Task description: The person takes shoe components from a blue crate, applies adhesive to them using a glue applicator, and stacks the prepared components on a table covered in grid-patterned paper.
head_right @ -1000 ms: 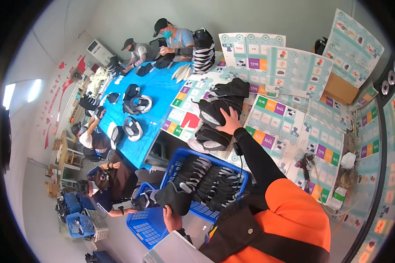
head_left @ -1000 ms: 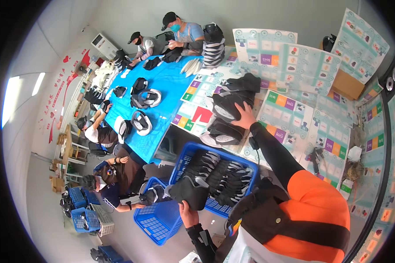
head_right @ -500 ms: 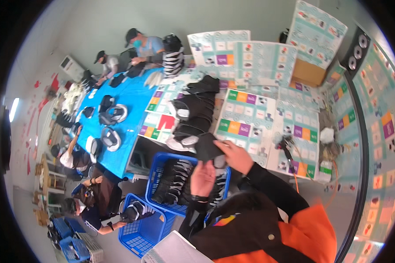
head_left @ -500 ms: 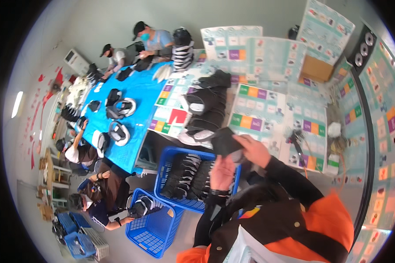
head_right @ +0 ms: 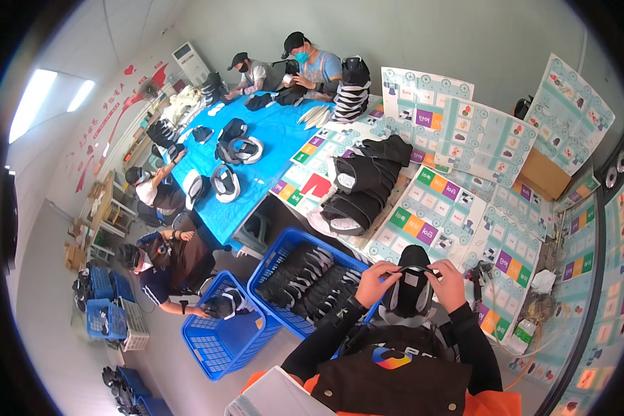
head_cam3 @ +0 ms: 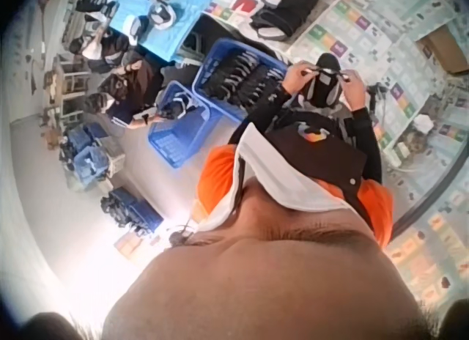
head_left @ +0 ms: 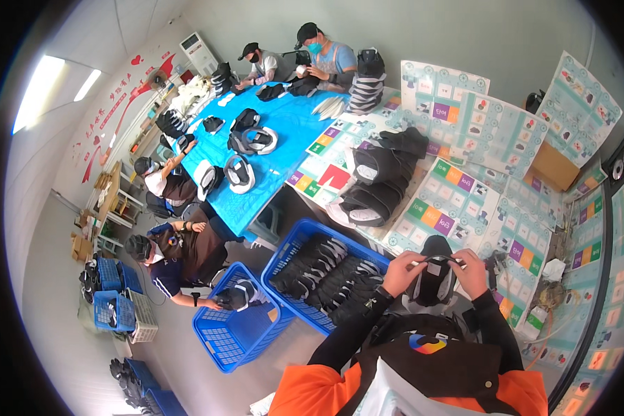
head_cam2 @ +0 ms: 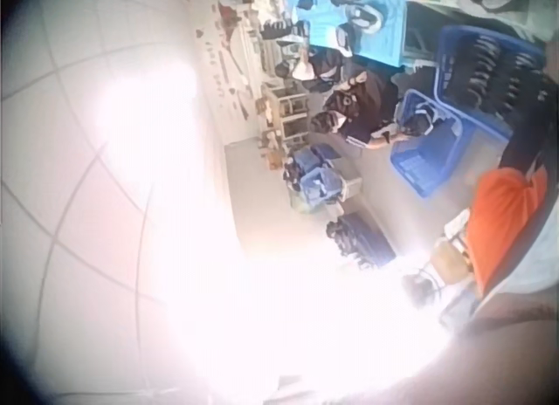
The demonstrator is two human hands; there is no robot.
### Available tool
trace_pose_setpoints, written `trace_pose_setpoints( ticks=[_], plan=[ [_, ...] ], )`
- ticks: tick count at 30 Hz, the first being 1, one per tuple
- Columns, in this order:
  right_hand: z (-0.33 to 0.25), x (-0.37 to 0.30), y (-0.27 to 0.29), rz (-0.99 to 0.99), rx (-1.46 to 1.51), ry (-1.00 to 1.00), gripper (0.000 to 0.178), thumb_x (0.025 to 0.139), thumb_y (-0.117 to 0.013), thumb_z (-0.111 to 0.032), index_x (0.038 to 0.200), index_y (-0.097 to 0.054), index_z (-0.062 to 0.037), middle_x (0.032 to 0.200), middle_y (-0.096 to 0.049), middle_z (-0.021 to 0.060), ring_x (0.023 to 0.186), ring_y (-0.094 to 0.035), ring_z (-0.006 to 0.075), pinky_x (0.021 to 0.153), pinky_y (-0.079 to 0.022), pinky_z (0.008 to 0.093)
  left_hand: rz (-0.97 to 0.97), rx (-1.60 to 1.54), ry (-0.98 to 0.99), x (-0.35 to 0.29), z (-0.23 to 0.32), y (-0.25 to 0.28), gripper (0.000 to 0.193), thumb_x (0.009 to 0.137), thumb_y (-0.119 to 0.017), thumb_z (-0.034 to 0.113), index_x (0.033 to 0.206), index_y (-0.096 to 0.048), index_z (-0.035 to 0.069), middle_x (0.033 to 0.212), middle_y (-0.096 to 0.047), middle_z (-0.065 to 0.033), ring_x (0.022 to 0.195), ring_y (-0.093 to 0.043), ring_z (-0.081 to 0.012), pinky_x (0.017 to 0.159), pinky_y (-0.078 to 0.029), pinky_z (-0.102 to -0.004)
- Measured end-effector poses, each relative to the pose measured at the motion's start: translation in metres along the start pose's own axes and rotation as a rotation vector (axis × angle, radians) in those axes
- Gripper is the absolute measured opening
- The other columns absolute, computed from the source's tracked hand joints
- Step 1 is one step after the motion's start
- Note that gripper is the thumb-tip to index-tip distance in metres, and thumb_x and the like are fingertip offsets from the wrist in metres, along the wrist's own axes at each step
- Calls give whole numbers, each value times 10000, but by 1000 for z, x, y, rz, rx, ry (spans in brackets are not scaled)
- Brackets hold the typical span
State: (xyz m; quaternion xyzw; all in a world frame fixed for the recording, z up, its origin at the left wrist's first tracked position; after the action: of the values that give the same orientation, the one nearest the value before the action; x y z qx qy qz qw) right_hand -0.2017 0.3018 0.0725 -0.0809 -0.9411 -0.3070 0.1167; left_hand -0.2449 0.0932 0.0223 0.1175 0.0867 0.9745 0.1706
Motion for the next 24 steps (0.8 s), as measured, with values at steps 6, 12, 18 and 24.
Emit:
trace_pose_setpoints(
  ticks=[6,12,18,24],
  plan=[
    [40,0,1,-93,152,-20,163,795,-821,-45,882,-695,12,854,-683,100,738,-658,205,637,-507,305,179,118,9,-4,-11,-21,81,974,-657,64,1005,-636,-8,945,-659,-154,813,-664,-296,719,-523,-355],
    [87,8,-5,-227,446,-129,87,835,-783,-13,877,-715,23,849,-702,48,769,-645,131,713,-500,276,132,104,159,9,-28,-38,98,988,-646,105,1025,-624,17,872,-659,-150,802,-661,-276,751,-523,-357],
    [137,6,-3,-577,565,-321,244,976,-691,-221,974,-681,22,868,-655,1,866,-585,90,778,-484,290,-296,-221,620,26,-42,-80,185,1070,-561,222,1088,-650,61,911,-623,38,845,-554,-97,754,-462,-271],
    [47,24,65,-168,60,262,590,830,-821,-249,1348,-579,-103,1342,-547,118,1125,-617,308,911,-543,377,-304,-474,726,59,-67,-113,232,1059,-577,157,1204,-641,-12,1085,-680,-48,994,-615,-123,900,-487,-271]
  ],
)
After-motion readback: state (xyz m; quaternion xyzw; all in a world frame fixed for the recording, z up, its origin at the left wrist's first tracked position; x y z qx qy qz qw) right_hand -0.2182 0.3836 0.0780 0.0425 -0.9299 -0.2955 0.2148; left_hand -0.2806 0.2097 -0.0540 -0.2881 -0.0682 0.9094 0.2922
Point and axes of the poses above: each hand's wrist, its own x-axis towards the middle knuckle, its own y-axis out of the back of the hand, z = x × y, the point moved 10 cm from there along x, towards the middle knuckle
